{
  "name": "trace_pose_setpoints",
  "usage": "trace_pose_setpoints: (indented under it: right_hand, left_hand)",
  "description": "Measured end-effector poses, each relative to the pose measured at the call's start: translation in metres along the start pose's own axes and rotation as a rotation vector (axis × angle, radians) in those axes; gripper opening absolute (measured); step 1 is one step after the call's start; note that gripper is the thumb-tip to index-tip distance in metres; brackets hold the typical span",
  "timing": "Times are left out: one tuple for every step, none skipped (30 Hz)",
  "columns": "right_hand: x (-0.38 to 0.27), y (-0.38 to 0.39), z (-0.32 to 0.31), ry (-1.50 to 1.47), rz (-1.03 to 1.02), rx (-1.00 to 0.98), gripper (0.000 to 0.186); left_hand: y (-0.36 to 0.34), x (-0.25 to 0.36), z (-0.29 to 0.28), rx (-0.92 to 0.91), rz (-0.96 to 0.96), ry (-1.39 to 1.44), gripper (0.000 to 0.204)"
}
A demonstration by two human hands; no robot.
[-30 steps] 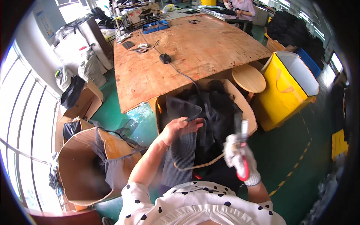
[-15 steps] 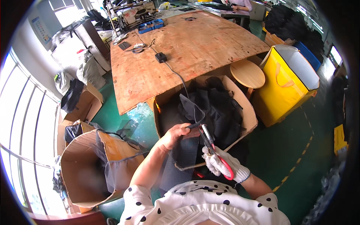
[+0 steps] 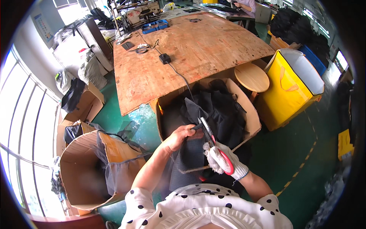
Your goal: The person trims the edges of mesh fabric pieces one by one using shears, picking each piece from a box.
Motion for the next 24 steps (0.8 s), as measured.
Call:
trace_pose_setpoints:
  right_hand:
    - [0.003, -0.004, -0.004, -0.073, 0.03, -0.013, 0.028]
    - [0.004, -0.008, -0.007, -0.069, 0.029, -0.013, 0.028]
    - [0.003, -0.011, -0.01, -0.134, 0.032, -0.028, 0.033]
    - [0.002, -0.012, -0.01, -0.2, 0.035, -0.043, 0.039]
    - [-0.003, -0.01, -0.008, -0.205, -0.003, 0.013, 0.033]
    - [-0.003, -0.012, -0.01, -0.203, -0.002, 0.011, 0.033]
    - [-0.004, -0.015, -0.013, -0.226, -0.126, -0.03, 0.027]
    - [-0.009, -0.016, -0.01, -0.249, -0.248, -0.074, 0.022]
    - [-0.025, -0.002, 0.001, 0.114, -0.4, 0.122, 0.023]
    - [-0.018, -0.011, -0.002, 0.115, -0.396, 0.117, 0.023]
    - [-0.013, -0.018, -0.013, 0.546, -0.637, 0.332, 0.032]
    - [-0.012, -0.021, -0.012, 0.984, -0.86, 0.531, 0.044]
    - [-0.012, -0.024, -0.016, 0.936, -0.802, 0.518, 0.051]
    - [-0.016, -0.03, -0.022, 0.69, -0.783, 0.514, 0.03]
    - [-0.029, -0.037, -0.023, -0.134, -0.669, 0.039, 0.016]
    - [-0.046, -0.037, -0.021, -0.938, -0.452, -0.435, 0.006]
    - [-0.059, -0.033, -0.025, -0.964, -0.443, -0.309, 0.012]
    - [-0.068, -0.028, -0.034, -0.986, -0.433, -0.181, 0.021]
    - [-0.076, -0.024, -0.044, -1.019, -0.451, -0.28, 0.019]
    - [-0.091, -0.012, -0.037, -1.011, -0.477, -0.239, 0.021]
    - [-0.096, -0.009, -0.047, -0.798, -0.564, -0.108, 0.018]
    - [-0.102, -0.005, -0.059, -0.579, -0.644, 0.02, 0.015]
    - [-0.108, -0.004, -0.064, -0.812, -0.63, 0.042, 0.015]
    - [-0.108, 0.0, -0.065, -0.764, -0.653, 0.151, 0.015]
  left_hand:
    - [-0.002, -0.001, -0.001, -0.002, 0.004, 0.0, 0.042]
    - [-0.005, 0.0, -0.001, -0.006, 0.019, -0.004, 0.042]
    - [-0.007, 0.002, -0.001, -0.01, 0.034, -0.008, 0.042]
    - [-0.008, 0.002, 0.0, -0.011, 0.038, -0.007, 0.042]
    - [-0.006, 0.008, 0.005, -0.025, 0.045, -0.005, 0.04]
    - [-0.005, 0.01, 0.009, -0.039, 0.052, -0.003, 0.039]
    - [-0.006, 0.009, 0.011, -0.038, 0.054, -0.002, 0.039]
    - [-0.004, 0.009, 0.012, -0.006, 0.08, -0.085, 0.037]
    - [-0.004, 0.008, 0.013, 0.028, 0.104, -0.168, 0.034]
    - [-0.004, 0.006, 0.014, 0.033, 0.105, -0.166, 0.034]
    - [-0.008, 0.005, 0.021, -0.001, 0.249, -0.463, 0.041]
    - [-0.007, 0.008, 0.029, -0.021, 0.395, -0.761, 0.054]
    - [-0.005, 0.008, 0.037, 0.003, 0.421, -0.815, 0.051]
    - [-0.003, 0.01, 0.041, 0.003, 0.419, -0.811, 0.051]
    - [-0.001, 0.013, 0.04, 0.004, 0.418, -0.888, 0.049]
    - [0.002, 0.015, 0.038, 0.005, 0.416, -0.964, 0.047]
    - [0.007, 0.016, 0.03, 0.014, 0.335, -0.955, 0.042]
    - [0.014, 0.022, 0.026, 0.054, 0.228, -1.103, 0.035]
    - [0.02, 0.025, 0.018, 0.064, 0.177, -1.173, 0.034]
    - [0.028, 0.028, 0.011, 0.08, 0.126, -1.244, 0.033]
    - [0.035, 0.032, 0.01, 0.12, 0.042, -1.22, 0.027]
    - [0.038, 0.031, 0.007, 0.125, 0.042, -1.218, 0.027]
    - [0.04, 0.031, 0.005, 0.138, 0.102, -1.163, 0.025]
    - [0.041, 0.03, 0.005, 0.151, 0.163, -1.107, 0.022]
Point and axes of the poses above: each hand's wrist, its own y-axis away from the middle knuckle, its own z-axis out of the palm, x = y × z, the point moved 2 cm from there along -y, towards the middle knuckle, and after that the axes turned 4 degrees about y, right-handed, at the moved point
